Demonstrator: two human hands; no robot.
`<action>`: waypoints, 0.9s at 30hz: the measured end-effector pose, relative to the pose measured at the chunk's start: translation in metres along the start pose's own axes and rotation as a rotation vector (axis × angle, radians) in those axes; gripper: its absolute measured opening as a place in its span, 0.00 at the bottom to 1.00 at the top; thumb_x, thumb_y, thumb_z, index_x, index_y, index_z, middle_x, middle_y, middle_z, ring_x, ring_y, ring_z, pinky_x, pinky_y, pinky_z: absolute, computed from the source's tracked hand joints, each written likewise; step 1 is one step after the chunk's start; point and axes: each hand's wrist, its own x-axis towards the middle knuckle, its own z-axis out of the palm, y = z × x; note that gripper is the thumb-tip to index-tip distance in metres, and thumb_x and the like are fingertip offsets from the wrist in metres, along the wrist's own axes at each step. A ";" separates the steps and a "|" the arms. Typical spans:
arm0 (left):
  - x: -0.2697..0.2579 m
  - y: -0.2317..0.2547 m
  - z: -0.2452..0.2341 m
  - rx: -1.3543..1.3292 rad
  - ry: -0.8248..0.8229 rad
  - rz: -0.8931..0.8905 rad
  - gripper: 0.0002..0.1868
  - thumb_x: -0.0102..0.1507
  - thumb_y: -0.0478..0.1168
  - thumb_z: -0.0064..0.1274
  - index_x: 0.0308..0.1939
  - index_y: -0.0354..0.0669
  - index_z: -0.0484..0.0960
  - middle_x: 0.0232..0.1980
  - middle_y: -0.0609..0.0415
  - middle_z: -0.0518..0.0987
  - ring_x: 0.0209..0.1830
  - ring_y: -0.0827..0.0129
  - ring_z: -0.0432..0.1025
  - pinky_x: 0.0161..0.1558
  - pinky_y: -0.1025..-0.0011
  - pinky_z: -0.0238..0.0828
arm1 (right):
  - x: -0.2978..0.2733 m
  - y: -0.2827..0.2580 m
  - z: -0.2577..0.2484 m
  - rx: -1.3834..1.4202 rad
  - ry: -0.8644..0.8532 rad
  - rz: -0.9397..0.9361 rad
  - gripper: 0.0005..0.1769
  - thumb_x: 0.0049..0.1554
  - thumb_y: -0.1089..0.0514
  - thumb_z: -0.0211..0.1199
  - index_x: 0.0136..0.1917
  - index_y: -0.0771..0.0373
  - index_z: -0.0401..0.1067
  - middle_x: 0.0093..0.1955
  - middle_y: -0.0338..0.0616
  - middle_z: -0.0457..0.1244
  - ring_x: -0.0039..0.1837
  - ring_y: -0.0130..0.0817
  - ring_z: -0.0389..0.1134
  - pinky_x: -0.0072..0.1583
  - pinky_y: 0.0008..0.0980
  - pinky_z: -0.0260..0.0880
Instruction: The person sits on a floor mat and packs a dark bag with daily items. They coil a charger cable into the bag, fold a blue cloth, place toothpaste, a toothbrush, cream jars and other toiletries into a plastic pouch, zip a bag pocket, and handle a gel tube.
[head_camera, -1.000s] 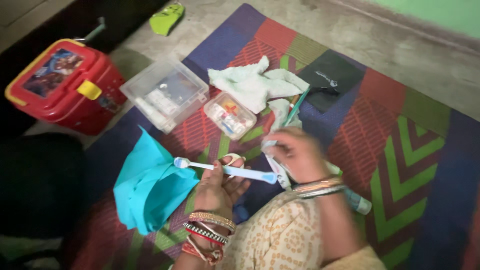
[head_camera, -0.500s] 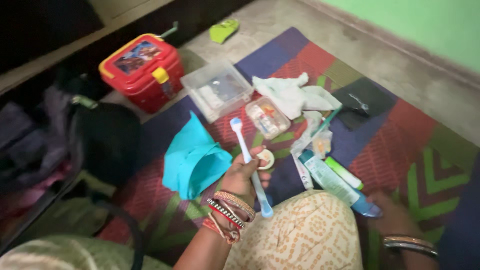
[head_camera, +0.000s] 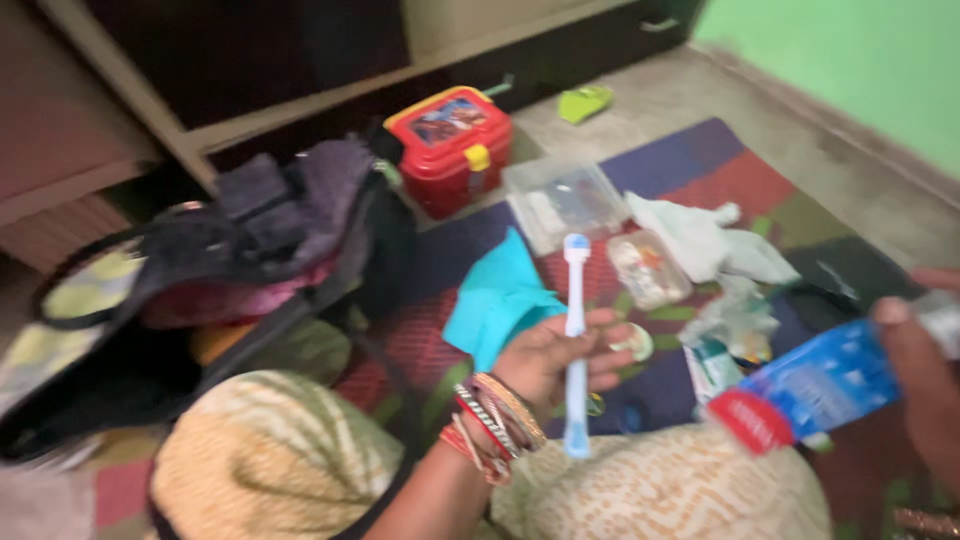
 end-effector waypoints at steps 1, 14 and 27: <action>-0.008 0.003 0.003 -0.012 -0.030 -0.007 0.21 0.72 0.37 0.44 0.69 0.35 0.68 0.65 0.43 0.78 0.59 0.56 0.77 0.54 0.63 0.77 | -0.004 -0.028 0.021 0.045 -0.044 -0.047 0.20 0.63 0.58 0.65 0.66 0.65 0.66 0.48 0.45 0.67 0.46 0.26 0.68 0.46 0.28 0.70; -0.112 0.032 -0.022 0.574 0.269 0.338 0.10 0.69 0.36 0.57 0.50 0.30 0.82 0.42 0.57 0.83 0.39 0.78 0.74 0.45 0.74 0.73 | -0.054 -0.175 0.211 0.684 -0.629 0.162 0.36 0.56 0.66 0.64 0.76 0.64 0.60 0.59 0.50 0.69 0.59 0.31 0.70 0.56 0.34 0.72; -0.190 0.134 -0.043 1.260 0.768 0.554 0.11 0.62 0.46 0.58 0.43 0.46 0.88 0.39 0.44 0.86 0.39 0.56 0.82 0.42 0.64 0.78 | -0.072 -0.184 0.288 1.003 -0.763 0.690 0.17 0.60 0.58 0.56 0.58 0.71 0.69 0.56 0.56 0.68 0.61 0.49 0.71 0.62 0.56 0.72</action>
